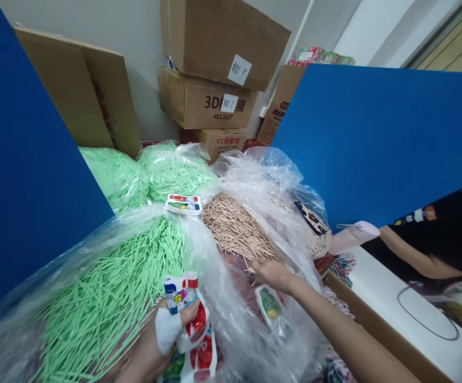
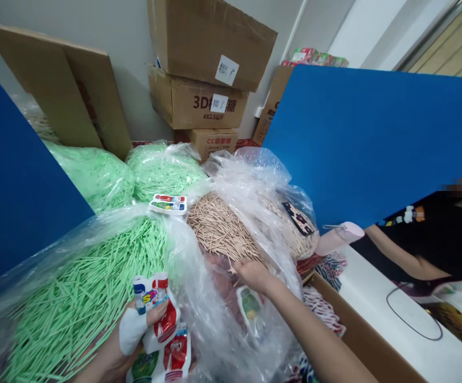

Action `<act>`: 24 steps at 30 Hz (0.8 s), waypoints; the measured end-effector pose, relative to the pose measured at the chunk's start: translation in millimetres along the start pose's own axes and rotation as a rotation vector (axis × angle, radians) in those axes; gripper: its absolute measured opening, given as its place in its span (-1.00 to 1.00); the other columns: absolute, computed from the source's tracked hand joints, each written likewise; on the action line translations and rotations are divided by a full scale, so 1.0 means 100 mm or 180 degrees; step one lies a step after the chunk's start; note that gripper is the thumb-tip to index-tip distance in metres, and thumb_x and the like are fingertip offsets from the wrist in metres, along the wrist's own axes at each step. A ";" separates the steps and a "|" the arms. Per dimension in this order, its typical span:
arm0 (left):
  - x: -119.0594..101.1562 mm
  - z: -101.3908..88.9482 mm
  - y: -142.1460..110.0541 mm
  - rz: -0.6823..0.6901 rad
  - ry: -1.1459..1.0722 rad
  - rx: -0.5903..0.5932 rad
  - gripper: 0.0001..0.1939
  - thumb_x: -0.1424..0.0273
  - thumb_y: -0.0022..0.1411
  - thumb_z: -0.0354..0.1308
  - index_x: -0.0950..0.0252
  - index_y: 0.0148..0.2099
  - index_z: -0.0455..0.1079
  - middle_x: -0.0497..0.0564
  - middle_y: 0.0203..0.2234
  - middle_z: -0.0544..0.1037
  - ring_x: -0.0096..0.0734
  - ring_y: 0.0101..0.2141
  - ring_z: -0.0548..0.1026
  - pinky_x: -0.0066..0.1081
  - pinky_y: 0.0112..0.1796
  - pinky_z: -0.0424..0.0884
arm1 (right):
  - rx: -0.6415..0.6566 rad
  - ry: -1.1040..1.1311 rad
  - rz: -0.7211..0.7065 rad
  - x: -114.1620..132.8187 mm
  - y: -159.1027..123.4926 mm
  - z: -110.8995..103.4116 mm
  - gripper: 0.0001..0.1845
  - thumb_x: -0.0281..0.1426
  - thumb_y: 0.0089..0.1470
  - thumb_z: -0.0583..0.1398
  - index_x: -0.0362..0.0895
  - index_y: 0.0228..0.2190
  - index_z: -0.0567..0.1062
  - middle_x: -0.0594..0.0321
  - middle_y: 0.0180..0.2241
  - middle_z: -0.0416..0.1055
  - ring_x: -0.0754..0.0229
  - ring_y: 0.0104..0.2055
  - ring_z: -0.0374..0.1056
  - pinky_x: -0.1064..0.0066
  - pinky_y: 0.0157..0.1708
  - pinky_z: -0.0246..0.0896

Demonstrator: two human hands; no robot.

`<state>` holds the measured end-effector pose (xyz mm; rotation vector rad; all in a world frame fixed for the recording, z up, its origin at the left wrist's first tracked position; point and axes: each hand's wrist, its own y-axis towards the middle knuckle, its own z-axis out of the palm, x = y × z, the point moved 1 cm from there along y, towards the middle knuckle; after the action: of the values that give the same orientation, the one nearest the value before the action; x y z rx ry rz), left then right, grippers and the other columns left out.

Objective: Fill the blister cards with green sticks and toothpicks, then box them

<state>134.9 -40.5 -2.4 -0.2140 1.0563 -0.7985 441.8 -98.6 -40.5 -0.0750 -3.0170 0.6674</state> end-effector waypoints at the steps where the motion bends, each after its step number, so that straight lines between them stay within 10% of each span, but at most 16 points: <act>1: 0.00 0.01 -0.01 -0.0027 -0.0020 0.0036 -0.68 0.33 -0.27 0.49 0.34 -0.43 0.51 -0.03 -0.63 0.59 -0.37 -0.59 0.52 -0.43 -0.46 0.44 | 0.0049 -0.0062 -0.0061 0.00 -0.01 0.00 -0.71 -0.51 0.11 0.05 -0.15 -0.11 0.41 0.00 -0.18 0.47 0.04 -0.18 0.43 0.34 -0.23 0.23; 11: 0.04 0.06 -0.07 -0.0077 -0.0163 0.0201 -0.62 0.30 -0.26 0.48 0.35 -0.35 0.50 0.00 -0.57 0.61 -0.26 -0.51 0.56 -0.35 -0.39 0.47 | -0.0026 0.0544 -0.0287 0.01 -0.02 -0.01 -0.85 -0.51 0.10 0.07 -0.19 -0.28 0.42 -0.01 -0.21 0.45 0.07 -0.21 0.40 0.30 -0.22 0.23; 19: 0.20 0.19 -0.04 -0.0495 -0.0660 0.0720 -0.65 0.39 -0.21 0.47 0.36 -0.31 0.53 0.09 -0.41 0.64 -0.22 -0.44 0.59 -0.24 -0.27 0.49 | -0.1078 0.3334 0.0082 0.41 0.00 -0.22 -0.50 -0.02 0.25 -0.27 -0.05 -0.16 0.25 0.36 -0.51 0.21 0.29 -0.59 0.14 0.52 -0.65 -0.02; 24: 0.33 0.41 0.00 -0.0796 -0.0771 0.0924 -0.53 0.30 -0.22 0.47 0.40 -0.21 0.54 0.22 -0.32 0.64 -0.03 -0.27 0.58 -0.16 -0.17 0.44 | -0.1646 0.5000 0.0054 1.00 0.06 -0.40 -0.57 0.06 0.15 -0.03 -0.04 -0.30 0.26 0.39 -0.54 0.15 0.28 -0.52 0.18 0.49 -0.56 0.13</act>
<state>177.4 -71.2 -4.8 -0.1916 0.6829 -1.1110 344.2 -70.7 -2.8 -0.4034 -1.5473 -0.2124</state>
